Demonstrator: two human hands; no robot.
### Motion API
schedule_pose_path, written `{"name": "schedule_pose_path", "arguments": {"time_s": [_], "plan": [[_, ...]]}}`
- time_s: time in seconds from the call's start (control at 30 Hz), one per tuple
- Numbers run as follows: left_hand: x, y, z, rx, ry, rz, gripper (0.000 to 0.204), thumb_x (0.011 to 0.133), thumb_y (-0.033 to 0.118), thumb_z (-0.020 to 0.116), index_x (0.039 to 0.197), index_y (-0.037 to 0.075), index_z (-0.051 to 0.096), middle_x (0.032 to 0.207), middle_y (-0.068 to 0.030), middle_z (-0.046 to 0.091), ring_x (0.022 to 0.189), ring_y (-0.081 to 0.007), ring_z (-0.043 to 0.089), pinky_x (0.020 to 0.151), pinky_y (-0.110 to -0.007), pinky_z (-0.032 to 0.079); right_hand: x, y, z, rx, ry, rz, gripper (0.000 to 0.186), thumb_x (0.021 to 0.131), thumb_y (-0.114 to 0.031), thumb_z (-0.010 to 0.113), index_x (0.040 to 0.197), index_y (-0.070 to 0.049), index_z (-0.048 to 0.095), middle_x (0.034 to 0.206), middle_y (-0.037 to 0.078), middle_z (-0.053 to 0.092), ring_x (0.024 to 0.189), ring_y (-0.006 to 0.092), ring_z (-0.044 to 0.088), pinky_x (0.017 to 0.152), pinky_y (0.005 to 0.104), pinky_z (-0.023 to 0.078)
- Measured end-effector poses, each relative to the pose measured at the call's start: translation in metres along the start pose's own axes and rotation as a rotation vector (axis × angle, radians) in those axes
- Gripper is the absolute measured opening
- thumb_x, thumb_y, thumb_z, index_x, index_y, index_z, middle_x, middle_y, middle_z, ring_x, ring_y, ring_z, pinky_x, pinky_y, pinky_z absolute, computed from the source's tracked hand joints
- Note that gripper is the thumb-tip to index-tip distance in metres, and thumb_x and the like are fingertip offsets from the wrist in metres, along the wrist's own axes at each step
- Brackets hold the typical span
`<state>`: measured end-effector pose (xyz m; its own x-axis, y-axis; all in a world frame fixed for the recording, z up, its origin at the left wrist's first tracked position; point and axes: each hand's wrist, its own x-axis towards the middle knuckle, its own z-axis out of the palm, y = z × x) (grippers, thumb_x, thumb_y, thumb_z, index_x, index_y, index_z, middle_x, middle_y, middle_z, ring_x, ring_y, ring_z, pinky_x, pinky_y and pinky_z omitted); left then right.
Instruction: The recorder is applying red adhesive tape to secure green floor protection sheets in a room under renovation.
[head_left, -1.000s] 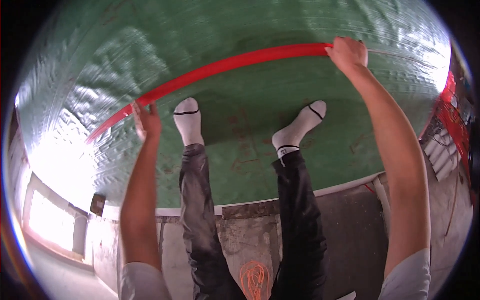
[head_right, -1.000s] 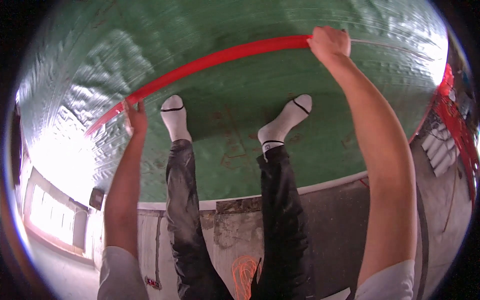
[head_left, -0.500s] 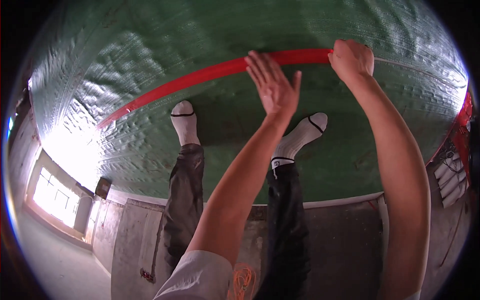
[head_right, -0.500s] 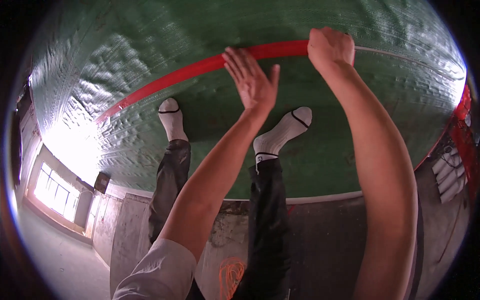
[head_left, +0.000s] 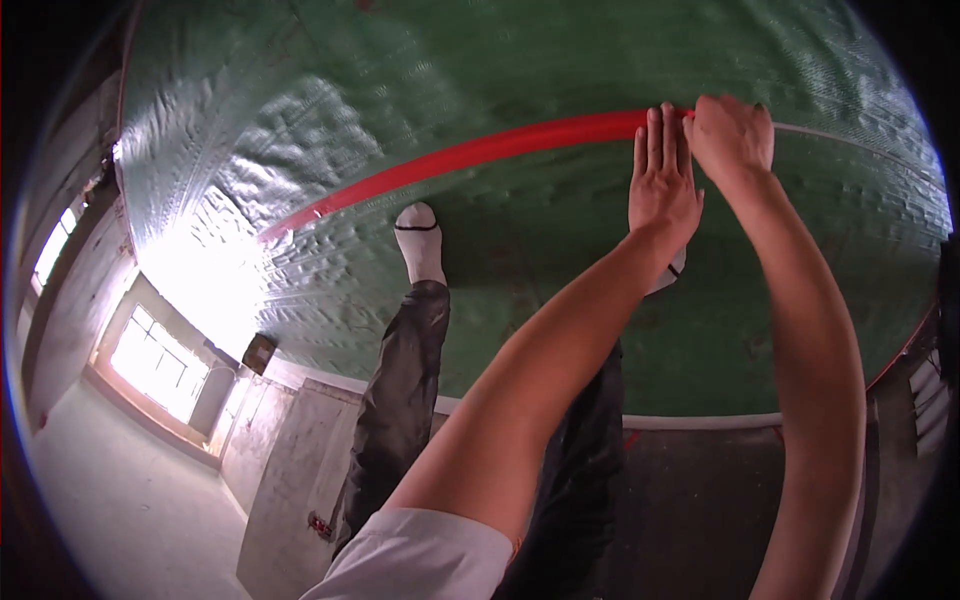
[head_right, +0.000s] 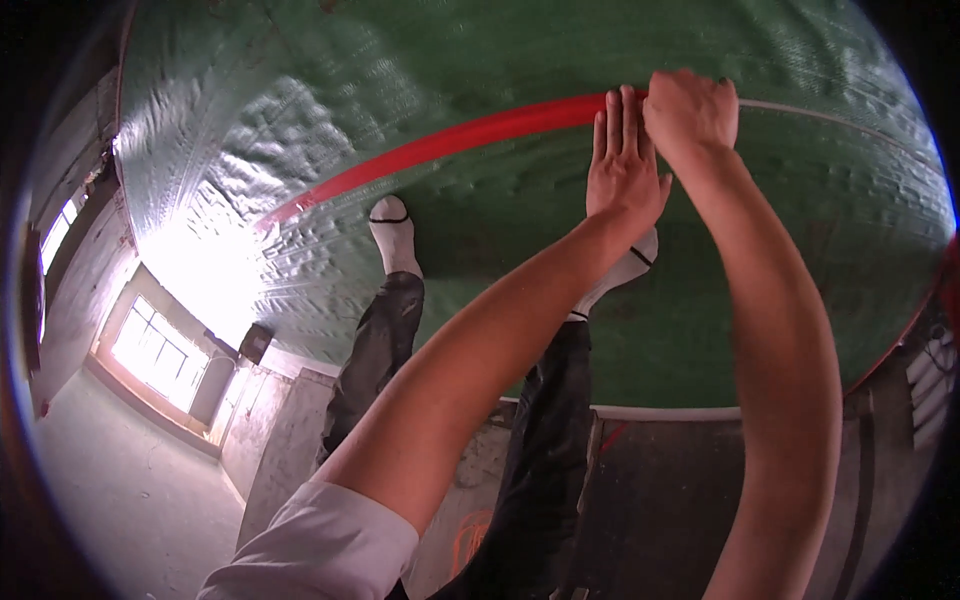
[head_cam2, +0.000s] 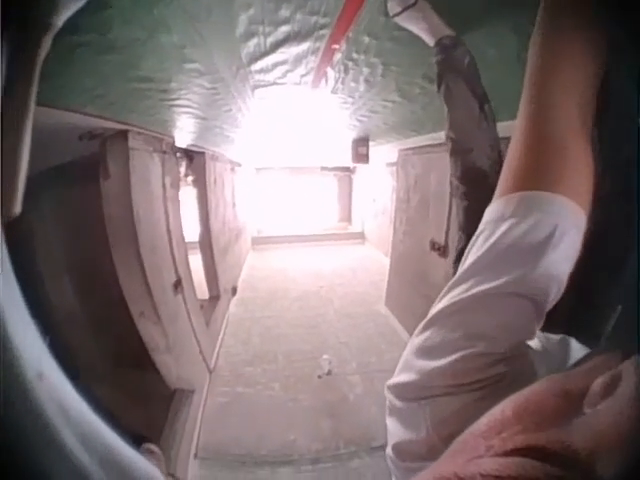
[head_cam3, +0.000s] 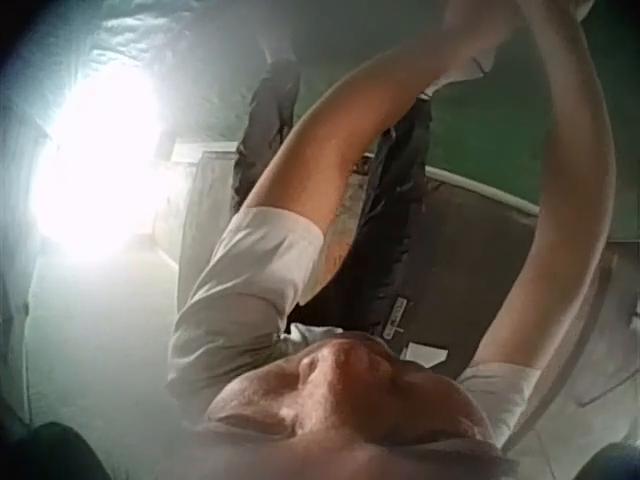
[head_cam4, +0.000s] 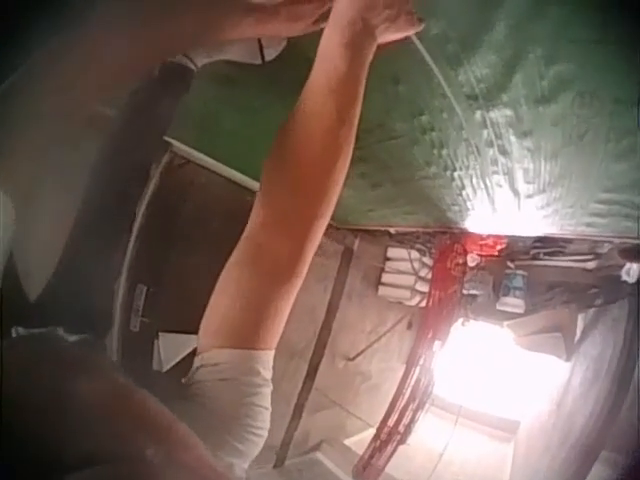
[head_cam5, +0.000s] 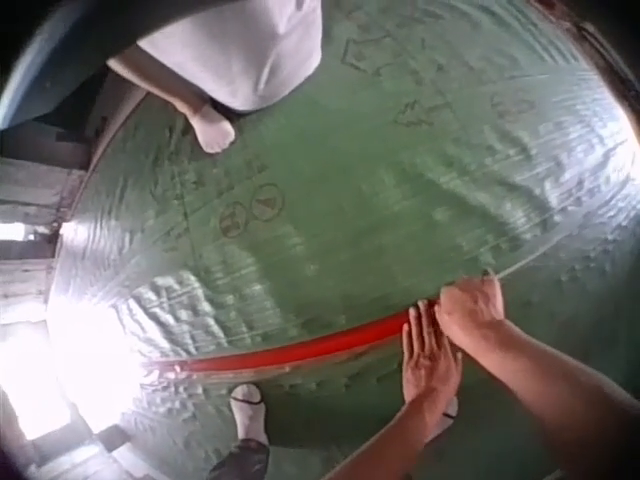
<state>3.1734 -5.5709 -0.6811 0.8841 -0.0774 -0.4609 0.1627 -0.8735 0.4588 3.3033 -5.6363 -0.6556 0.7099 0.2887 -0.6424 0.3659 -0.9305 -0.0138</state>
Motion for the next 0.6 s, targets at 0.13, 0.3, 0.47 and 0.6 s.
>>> {"name": "schedule_pose_path", "arguments": {"time_s": [0.13, 0.3, 0.47, 0.6], "plan": [[0.005, 0.022, 0.033, 0.027, -0.005, -0.156, 0.085, 0.104, 0.046, 0.046, 0.167, 0.0, 0.013, 0.175, -0.0227, 0.009, 0.163, -0.0388, 0.003, 0.133, -0.052, 0.003, -0.029, 0.001, -0.01, 0.18, -0.074, 0.053, 0.032, 0.096, -0.031, 0.053, 0.09, -0.018, 0.081, 0.093, 0.01, 0.079, 0.092, 0.0293, 0.076, 0.095, 0.0494, 0.046], [0.008, -0.002, 0.045, 0.341, -0.443, -0.2, 0.085, 0.104, 0.053, 0.042, 0.169, 0.007, 0.013, 0.176, -0.0206, 0.006, 0.163, -0.0375, 0.005, 0.133, -0.049, 0.005, -0.055, 0.002, 0.018, 0.13, 0.062, -0.076, 0.028, 0.097, -0.024, 0.054, 0.092, -0.022, 0.081, 0.092, 0.004, 0.078, 0.092, 0.0229, 0.072, 0.103, 0.0464, 0.039], [0.016, 0.054, -0.021, 0.327, -0.366, -0.229, 0.113, 0.089, 0.041, 0.078, 0.167, -0.001, 0.006, 0.175, -0.0258, 0.0, 0.162, -0.0418, 0.005, 0.133, -0.048, 0.011, -0.067, 0.088, -0.03, 0.083, 0.072, -0.132, 0.022, 0.095, -0.026, 0.06, 0.098, -0.014, 0.079, 0.104, 0.01, 0.078, 0.106, 0.0261, 0.07, 0.111, 0.0458, 0.039], [0.029, 0.036, -0.036, 0.256, -0.318, -0.289, 0.129, 0.081, 0.039, 0.087, 0.165, -0.006, 0.001, 0.173, -0.0293, -0.008, 0.162, -0.0431, 0.0, 0.132, -0.051, 0.01, -0.093, 0.194, -0.08, 0.054, 0.056, -0.302, 0.029, 0.087, -0.045, 0.075, 0.098, -0.018, 0.072, 0.093, 0.004, 0.074, 0.103, 0.0245, 0.07, 0.105, 0.0461, 0.04]]}}
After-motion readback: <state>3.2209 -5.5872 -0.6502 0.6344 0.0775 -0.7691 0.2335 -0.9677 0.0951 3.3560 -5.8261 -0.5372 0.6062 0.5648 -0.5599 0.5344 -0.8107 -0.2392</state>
